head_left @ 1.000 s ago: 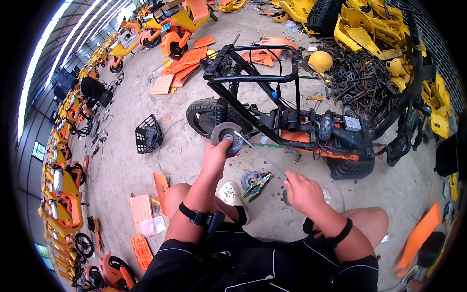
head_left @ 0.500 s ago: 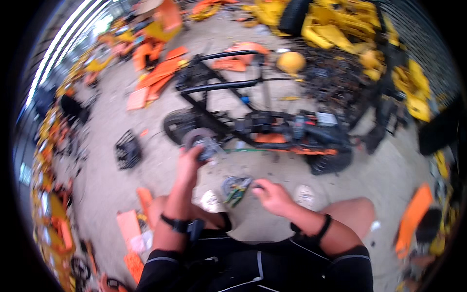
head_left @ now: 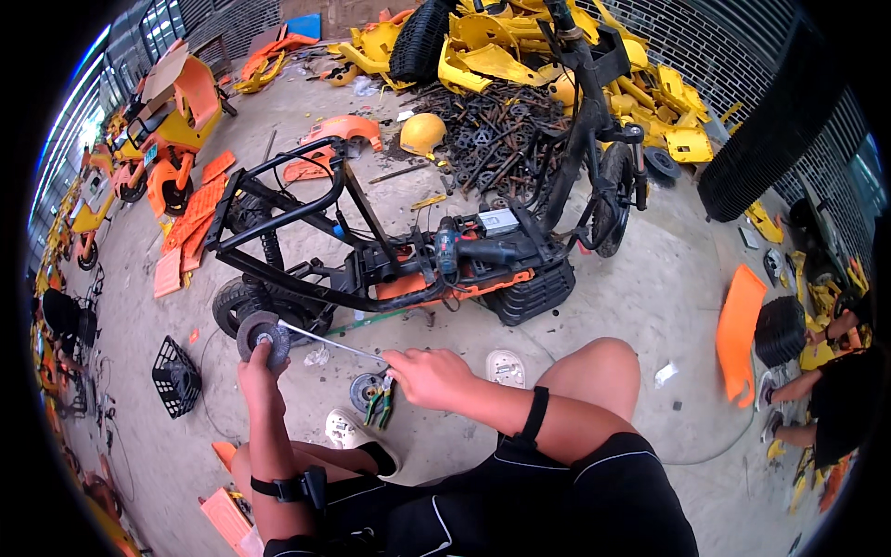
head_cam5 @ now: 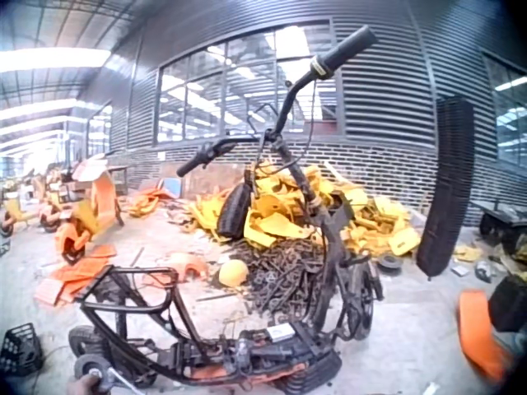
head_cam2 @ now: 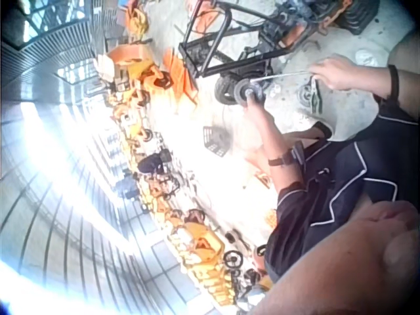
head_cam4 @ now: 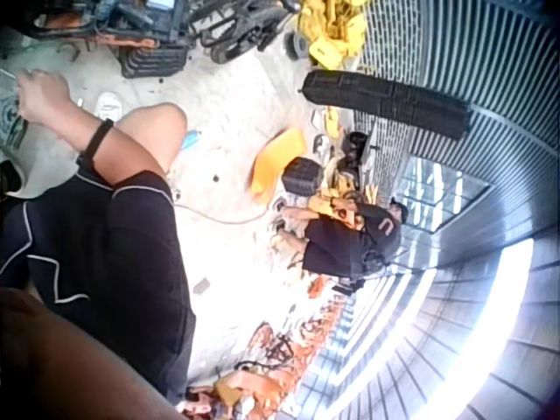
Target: The person uses a screwdriver and pliers to pry at and modify a metal grinding disc while sitting on the floor of a large workshop filled with scooter parts.
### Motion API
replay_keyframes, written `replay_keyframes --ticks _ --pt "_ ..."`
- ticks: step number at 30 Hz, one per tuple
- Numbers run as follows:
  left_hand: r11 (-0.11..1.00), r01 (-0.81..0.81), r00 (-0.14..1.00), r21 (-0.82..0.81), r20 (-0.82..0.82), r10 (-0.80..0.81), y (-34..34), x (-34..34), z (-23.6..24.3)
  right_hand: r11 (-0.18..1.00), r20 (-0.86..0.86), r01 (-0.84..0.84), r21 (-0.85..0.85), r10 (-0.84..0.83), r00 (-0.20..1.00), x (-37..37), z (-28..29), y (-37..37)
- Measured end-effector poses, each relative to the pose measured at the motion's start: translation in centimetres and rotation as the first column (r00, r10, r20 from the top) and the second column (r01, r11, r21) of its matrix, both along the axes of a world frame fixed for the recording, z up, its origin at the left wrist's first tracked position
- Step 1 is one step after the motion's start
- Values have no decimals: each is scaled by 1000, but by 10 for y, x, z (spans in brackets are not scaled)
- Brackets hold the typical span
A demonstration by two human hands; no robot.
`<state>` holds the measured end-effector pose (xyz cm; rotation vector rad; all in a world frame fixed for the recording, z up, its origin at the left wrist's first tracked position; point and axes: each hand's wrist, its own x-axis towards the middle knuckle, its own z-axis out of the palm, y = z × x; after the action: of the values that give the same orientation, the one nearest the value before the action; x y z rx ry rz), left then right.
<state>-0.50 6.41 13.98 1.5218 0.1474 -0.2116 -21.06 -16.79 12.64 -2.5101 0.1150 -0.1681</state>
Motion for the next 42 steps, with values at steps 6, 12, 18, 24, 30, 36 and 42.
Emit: replay_keyframes --ticks 6,12,18,24,30,36,42 --pt "992 126 985 13 114 -126 -5 -10 -7 999 -10 -2 40 2 1000 4 6 -4" --pt "992 3 999 -129 41 2 0 -2 7 997 92 58 58 -63 994 1 3 -5" --pt "981 11 999 -194 45 -2 -4 -8 17 999 126 -7 -46 12 992 -4 12 -1" --pt "987 70 994 -145 89 -57 -5 -9 13 998 159 16 -59 -7 987 -1 8 -1" --pt "984 133 989 -118 77 -124 -10 -16 14 983 181 25 -180 8 983 -1 6 -6" --pt "971 166 983 -170 102 -150 -8 -18 14 994 -11 9 105 -8 1000 -6 11 6" --pt "964 145 989 -223 60 -136 -8 -20 17 872 -171 63 485 24 985 -6 15 18"
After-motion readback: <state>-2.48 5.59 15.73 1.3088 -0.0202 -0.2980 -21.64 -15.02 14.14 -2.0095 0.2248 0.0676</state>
